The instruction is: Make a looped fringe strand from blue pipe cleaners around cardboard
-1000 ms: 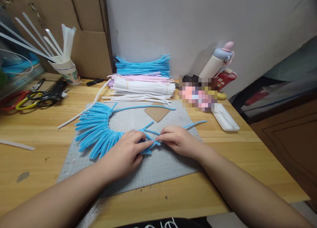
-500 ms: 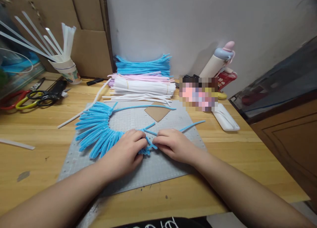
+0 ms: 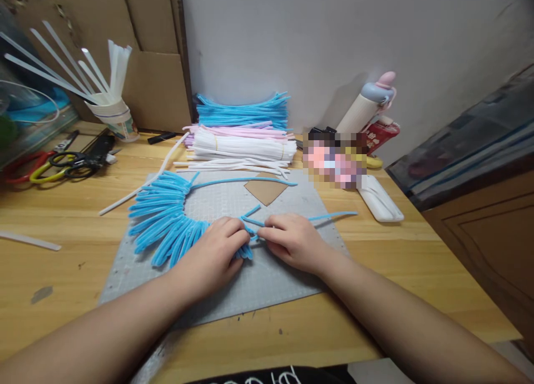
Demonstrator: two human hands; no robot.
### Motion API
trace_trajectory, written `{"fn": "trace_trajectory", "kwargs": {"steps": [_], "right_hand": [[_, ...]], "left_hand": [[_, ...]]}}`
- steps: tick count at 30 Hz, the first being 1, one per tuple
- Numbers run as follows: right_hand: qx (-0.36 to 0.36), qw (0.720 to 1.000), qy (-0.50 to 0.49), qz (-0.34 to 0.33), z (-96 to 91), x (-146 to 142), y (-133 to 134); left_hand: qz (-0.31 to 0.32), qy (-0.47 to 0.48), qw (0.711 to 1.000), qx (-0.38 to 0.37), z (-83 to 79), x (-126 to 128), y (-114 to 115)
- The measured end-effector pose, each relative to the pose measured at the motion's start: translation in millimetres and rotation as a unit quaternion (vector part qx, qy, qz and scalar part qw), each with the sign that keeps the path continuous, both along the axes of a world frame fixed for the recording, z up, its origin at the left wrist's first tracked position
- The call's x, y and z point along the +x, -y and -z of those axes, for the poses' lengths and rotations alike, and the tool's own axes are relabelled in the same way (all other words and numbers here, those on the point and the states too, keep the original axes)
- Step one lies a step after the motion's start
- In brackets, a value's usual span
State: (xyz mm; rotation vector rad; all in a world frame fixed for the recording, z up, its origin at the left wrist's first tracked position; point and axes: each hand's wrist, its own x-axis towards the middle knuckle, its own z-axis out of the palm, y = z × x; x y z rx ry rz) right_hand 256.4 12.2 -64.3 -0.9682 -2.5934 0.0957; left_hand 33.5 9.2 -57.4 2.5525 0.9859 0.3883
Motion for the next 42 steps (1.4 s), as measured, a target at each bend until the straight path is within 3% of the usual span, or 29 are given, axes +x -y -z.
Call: {"fn": "trace_trajectory", "kwargs": {"steps": [5,9,13,17,22,27,32,42], "right_hand": [[-0.007,1.0,-0.012,-0.026,3.1,-5,0],[-0.06,0.996,-0.069,0.008,7.4,-8,2],[-0.117,0.985,-0.124,0.02,6.5,-9,3],[-0.131,0.985,-0.115,0.01,4.9,-9,4],[-0.085,0.994,-0.066,0.025,4.7,-8,2],[-0.079,0.996,-0.044,-0.019,2.5,-7,2],[-0.137,0.989,-0.02,-0.053,-0.9,-8,3],[-0.199,0.977,-0.078,-0.028,1.6,-8,0]], "left_hand": [[-0.007,0.012,1.0,-0.001,0.4,0,1],[-0.042,0.017,0.999,-0.007,0.2,1,2],[-0.031,0.009,0.999,-0.003,1.1,0,2],[-0.026,0.035,0.999,0.001,3.1,-1,0],[-0.016,0.05,0.999,0.004,3.9,-1,-1],[-0.02,0.05,0.999,0.005,3.7,-1,0],[-0.022,0.046,0.999,-0.004,4.5,-1,0],[-0.006,0.022,1.0,-0.004,-1.0,-2,3]]}}
